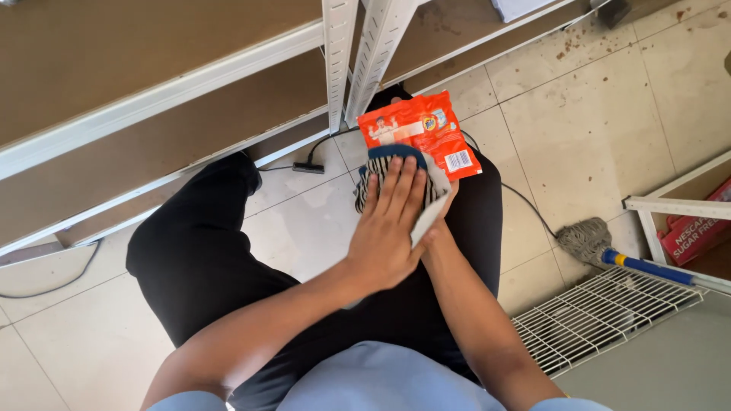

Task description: Wiping down individual detergent packets with a cloth and organizing them on storage shelves.

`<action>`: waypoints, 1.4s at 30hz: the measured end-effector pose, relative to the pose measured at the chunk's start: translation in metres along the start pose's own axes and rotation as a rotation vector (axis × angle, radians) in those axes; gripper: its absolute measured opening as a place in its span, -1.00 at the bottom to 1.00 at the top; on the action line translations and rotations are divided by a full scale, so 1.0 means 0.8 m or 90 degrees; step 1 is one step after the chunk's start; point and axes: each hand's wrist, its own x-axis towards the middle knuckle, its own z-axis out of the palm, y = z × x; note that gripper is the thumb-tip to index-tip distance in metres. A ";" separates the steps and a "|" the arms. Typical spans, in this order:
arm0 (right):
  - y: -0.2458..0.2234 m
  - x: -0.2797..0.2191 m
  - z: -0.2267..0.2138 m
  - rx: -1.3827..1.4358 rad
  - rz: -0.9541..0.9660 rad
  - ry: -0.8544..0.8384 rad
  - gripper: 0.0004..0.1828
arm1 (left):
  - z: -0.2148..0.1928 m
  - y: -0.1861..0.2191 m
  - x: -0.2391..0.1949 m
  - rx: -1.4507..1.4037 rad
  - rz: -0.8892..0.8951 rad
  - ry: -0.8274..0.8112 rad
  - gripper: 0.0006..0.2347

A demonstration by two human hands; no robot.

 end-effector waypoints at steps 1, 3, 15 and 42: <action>0.003 0.000 0.004 -0.019 -0.016 -0.009 -0.18 | -0.001 -0.006 0.004 -0.002 -0.011 0.021 -0.33; 0.008 0.002 0.012 -0.038 -0.032 -0.018 -0.18 | -0.004 -0.017 0.016 -0.004 -0.023 0.042 -0.35; 0.015 0.001 0.061 -0.049 0.054 -0.030 -0.02 | -0.018 -0.132 0.078 -0.563 -0.329 0.315 -0.48; 0.021 0.002 0.002 0.145 0.106 -0.048 0.08 | -0.064 -0.083 0.045 -0.047 -0.034 0.225 -0.48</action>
